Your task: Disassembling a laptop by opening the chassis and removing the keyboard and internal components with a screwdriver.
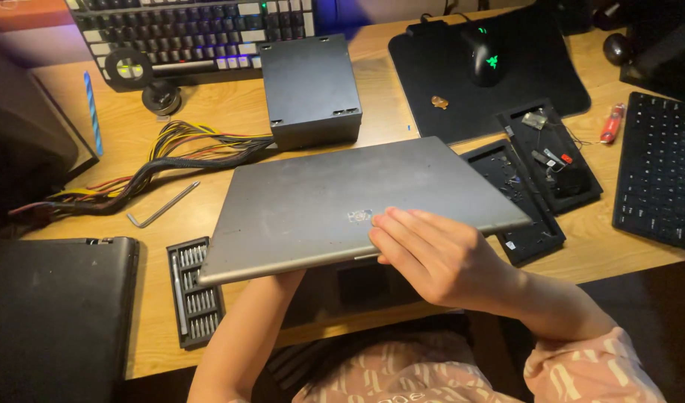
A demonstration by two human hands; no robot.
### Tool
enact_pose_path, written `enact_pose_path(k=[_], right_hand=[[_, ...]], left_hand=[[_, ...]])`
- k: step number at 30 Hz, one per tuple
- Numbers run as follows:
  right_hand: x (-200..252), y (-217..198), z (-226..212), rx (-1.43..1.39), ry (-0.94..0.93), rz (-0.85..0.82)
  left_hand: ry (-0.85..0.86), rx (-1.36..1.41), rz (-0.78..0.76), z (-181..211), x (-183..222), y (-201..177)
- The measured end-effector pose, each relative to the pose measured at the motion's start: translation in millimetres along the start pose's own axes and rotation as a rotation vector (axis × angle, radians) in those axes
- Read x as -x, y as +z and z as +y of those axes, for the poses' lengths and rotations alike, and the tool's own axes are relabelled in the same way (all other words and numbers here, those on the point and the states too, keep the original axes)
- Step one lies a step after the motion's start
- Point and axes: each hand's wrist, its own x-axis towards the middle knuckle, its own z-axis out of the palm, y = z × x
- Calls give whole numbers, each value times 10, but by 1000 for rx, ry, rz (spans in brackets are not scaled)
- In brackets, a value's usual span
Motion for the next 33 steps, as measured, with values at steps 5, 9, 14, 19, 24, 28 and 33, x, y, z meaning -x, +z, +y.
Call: enact_pose_path(k=[5,9,14,19,24,28,33], right_hand=[[-148,-43,130,-33,65,17],[-222,-32,232,-63,110,39],[-303,-21,342,-92,130,43],[-364,46,487,-66,128,73],[-463,65,625,-72,132,85],[-503,110,766,-88,110,107],[-516,146,982,-162,87,47]], left_hand=[[7,-74,-46,44,-49,-89],[5,-131,-67,45,-78,-134],[71,-160,-80,-32,-128,-80],[118,-191,-121,-120,-117,15],[188,-211,-113,-66,-158,-60],[242,-264,-93,-141,-167,-7],[190,-282,-199,-235,-160,86]])
